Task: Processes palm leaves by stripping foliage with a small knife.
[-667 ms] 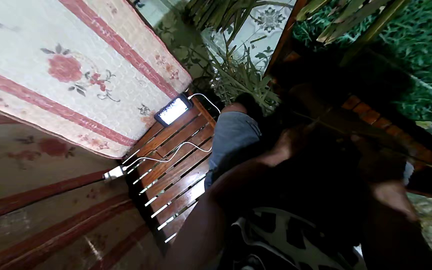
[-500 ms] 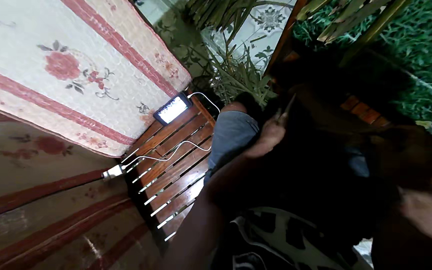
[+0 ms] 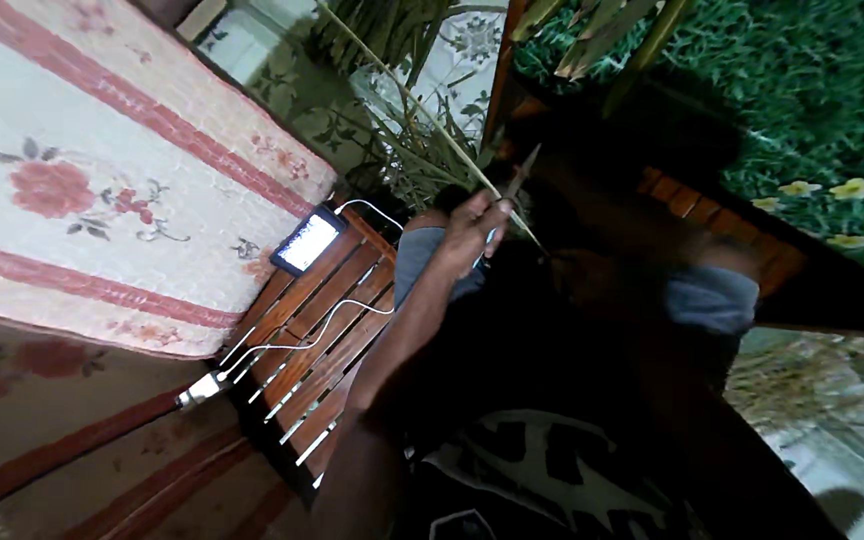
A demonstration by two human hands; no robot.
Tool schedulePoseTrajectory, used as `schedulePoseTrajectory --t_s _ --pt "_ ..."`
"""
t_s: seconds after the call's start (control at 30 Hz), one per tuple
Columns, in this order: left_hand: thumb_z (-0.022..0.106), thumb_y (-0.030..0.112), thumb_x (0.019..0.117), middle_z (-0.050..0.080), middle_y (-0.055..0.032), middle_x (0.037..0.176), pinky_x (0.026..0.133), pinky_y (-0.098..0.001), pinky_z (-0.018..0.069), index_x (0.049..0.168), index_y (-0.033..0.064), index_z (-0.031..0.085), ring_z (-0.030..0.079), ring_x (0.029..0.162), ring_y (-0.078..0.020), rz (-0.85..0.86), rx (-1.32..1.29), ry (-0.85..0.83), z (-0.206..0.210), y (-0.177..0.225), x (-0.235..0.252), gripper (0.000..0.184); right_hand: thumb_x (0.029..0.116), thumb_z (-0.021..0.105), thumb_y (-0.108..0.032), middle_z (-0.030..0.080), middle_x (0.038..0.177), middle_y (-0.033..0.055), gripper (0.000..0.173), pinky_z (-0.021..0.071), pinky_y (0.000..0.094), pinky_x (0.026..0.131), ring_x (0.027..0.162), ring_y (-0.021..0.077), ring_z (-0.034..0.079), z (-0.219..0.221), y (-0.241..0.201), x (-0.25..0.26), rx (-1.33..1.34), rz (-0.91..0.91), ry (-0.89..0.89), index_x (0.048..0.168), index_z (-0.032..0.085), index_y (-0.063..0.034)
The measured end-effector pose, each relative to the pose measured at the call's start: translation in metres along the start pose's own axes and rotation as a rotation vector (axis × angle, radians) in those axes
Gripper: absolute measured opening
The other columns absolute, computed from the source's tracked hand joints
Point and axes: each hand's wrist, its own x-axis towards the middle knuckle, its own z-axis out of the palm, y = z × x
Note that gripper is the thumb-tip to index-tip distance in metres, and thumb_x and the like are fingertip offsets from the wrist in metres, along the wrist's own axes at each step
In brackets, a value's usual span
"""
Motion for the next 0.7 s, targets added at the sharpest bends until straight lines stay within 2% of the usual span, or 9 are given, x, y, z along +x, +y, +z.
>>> schedulePoseTrajectory --t_s 0.1,0.13,0.17,0.23,0.33,0.43,0.5,0.6,0.7 --pt "0.052 0.016 0.1043 0.056 0.0 0.069 0.048 -0.0205 0.0443 0.135 0.008 0.055 0.048 0.05 -0.0051 -0.048 0.065 -0.116 0.007 -0.017 -0.009 0.032 0.1082 0.044 -0.021 0.061 0.075 -0.0006 0.034 0.0495 0.0211 0.06 0.062 0.0027 0.054 0.007 0.002 0.006 0.187 -0.02 0.023 0.115 0.068 0.0016" --pt "0.055 0.015 0.1037 0.061 -0.0014 0.075 0.05 -0.02 0.0455 0.137 0.0056 0.056 0.05 0.053 -0.0044 -0.064 0.116 -0.168 0.012 -0.022 -0.014 0.034 0.1071 0.043 -0.019 0.06 0.072 -0.0031 0.031 0.05 0.0203 0.058 0.059 0.0021 0.054 0.009 0.004 0.008 0.271 -0.029 0.034 0.108 0.067 0.0004" --pt "0.056 0.014 0.1027 0.06 0.0003 0.073 0.051 -0.0193 0.0452 0.133 0.0037 0.058 0.05 0.053 -0.0034 -0.063 0.152 -0.196 0.015 -0.025 -0.018 0.032 0.1058 0.043 -0.018 0.058 0.068 -0.0051 0.029 0.0493 0.0202 0.054 0.056 0.0022 0.053 0.012 0.007 0.009 0.35 -0.036 0.039 0.101 0.066 -0.0015" --pt "0.055 0.014 0.1013 0.057 0.0047 0.069 0.051 -0.0177 0.0442 0.125 0.0042 0.06 0.049 0.052 -0.0007 -0.02 0.154 -0.145 0.01 -0.024 -0.019 0.027 0.105 0.041 -0.017 0.056 0.064 -0.0078 0.03 0.0474 0.0195 0.05 0.051 0.0022 0.05 0.013 0.012 0.008 0.495 0.011 -0.005 0.106 0.067 -0.0012" --pt "0.055 0.015 0.1026 0.053 0.0034 0.064 0.047 -0.0195 0.0433 0.137 0.0097 0.056 0.047 0.049 -0.0036 0.033 0.084 -0.089 -0.004 -0.024 -0.014 0.034 0.1052 0.039 -0.018 0.052 0.061 -0.0099 0.032 0.0461 0.0195 0.048 0.049 0.0023 0.048 0.012 0.014 0.003 0.6 0.078 -0.09 0.111 0.066 -0.0033" --pt "0.057 0.012 0.1013 0.054 0.0032 0.065 0.049 -0.0194 0.0435 0.137 0.0111 0.058 0.047 0.05 -0.0029 -0.015 0.141 -0.135 0.004 -0.017 -0.02 0.036 0.1034 0.04 -0.016 0.052 0.061 -0.0109 0.03 0.0446 0.0178 0.048 0.049 0.0007 0.047 0.008 0.016 0.002 0.552 0.049 -0.061 0.108 0.067 -0.0037" --pt "0.054 0.011 0.1027 0.052 0.0052 0.065 0.049 -0.0177 0.0423 0.136 0.01 0.058 0.045 0.05 -0.0012 -0.026 0.158 -0.079 0.0 -0.006 -0.019 0.034 0.1034 0.042 -0.015 0.053 0.063 -0.0115 0.029 0.0433 0.0156 0.048 0.05 -0.0018 0.047 0.001 0.018 -0.004 0.486 0.037 -0.064 0.108 0.068 -0.0038" --pt "0.047 0.016 0.1065 0.047 0.0047 0.057 0.041 -0.0173 0.04 0.119 0.0139 0.056 0.043 0.042 -0.003 0.048 0.022 0.082 -0.027 0.012 -0.006 0.016 0.105 0.044 -0.017 0.054 0.066 -0.0096 0.031 0.042 0.0156 0.05 0.053 -0.0028 0.046 -0.012 0.024 -0.018 0.301 0.001 -0.118 0.11 0.07 -0.0021" --pt "0.047 0.019 0.1073 0.046 0.0029 0.058 0.04 -0.0186 0.0403 0.125 0.0154 0.055 0.043 0.042 -0.0051 0.062 -0.075 0.068 -0.034 0.012 -0.003 0.02 0.1034 0.043 -0.016 0.053 0.065 -0.0107 0.031 0.0423 0.0159 0.051 0.053 -0.0031 0.046 -0.019 0.031 -0.025 0.269 -0.023 -0.139 0.108 0.071 -0.0036"
